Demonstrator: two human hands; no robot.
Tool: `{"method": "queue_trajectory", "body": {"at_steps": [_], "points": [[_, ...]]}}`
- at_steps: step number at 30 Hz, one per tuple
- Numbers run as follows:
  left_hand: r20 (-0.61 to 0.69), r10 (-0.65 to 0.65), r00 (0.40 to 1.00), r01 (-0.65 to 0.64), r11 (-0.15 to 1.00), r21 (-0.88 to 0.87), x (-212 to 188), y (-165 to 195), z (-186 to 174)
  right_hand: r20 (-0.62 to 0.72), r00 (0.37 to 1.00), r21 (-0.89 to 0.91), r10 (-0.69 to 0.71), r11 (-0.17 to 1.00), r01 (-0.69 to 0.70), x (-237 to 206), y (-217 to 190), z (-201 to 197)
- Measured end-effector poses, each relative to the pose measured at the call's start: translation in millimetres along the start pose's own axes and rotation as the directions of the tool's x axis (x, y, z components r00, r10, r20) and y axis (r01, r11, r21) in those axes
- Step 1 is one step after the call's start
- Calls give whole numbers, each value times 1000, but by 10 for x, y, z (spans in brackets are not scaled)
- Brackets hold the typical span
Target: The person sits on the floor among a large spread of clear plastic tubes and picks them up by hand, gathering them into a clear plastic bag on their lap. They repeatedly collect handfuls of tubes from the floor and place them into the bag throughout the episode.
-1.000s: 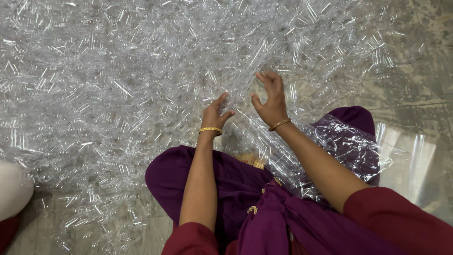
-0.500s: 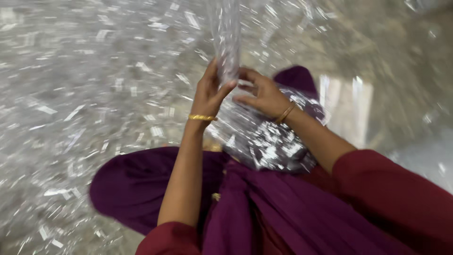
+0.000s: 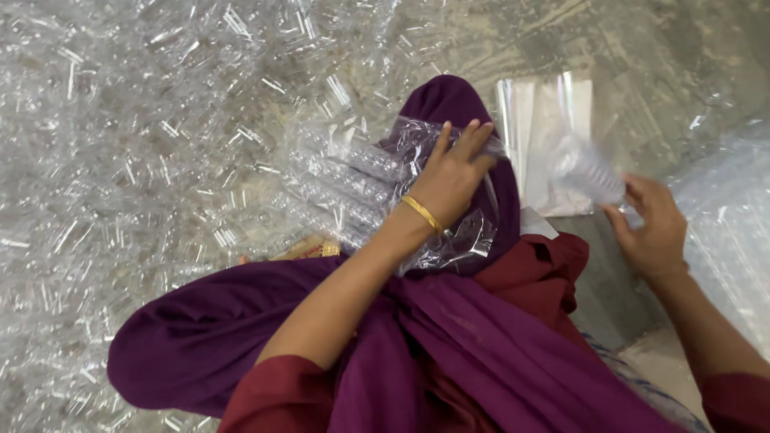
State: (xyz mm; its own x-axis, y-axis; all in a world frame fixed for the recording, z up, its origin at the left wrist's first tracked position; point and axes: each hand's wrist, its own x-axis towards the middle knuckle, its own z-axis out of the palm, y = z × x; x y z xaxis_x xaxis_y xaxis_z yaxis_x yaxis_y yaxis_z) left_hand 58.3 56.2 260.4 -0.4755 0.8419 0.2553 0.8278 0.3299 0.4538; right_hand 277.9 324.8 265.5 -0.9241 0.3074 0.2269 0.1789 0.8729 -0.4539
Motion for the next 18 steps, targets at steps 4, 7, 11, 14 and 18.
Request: {"method": "queue_trajectory", "body": {"at_steps": [4, 7, 11, 14, 18], "points": [[82, -16, 997, 24, 995, -98, 181, -115, 55, 28, 997, -196, -74, 977, 78, -238, 198, 134], [149, -68, 987, 69, 998, -5, 339, 103, 117, -10, 987, -257, -158, 955, 150, -223, 76, 169], [9, -163, 987, 163, 985, 53, 436, 454, 229, -155, 939, -241, -307, 934, 265, -93, -256, 147], [-88, -179, 980, 173, 982, -73, 508, 615, 296, -260, 875, -64, -408, 911, 406, 122, -370, 269], [-265, -255, 930, 183, 945, -270, 650, 805, 313, -151, 906, 83, -395, 908, 410, 587, -367, 688]]}}
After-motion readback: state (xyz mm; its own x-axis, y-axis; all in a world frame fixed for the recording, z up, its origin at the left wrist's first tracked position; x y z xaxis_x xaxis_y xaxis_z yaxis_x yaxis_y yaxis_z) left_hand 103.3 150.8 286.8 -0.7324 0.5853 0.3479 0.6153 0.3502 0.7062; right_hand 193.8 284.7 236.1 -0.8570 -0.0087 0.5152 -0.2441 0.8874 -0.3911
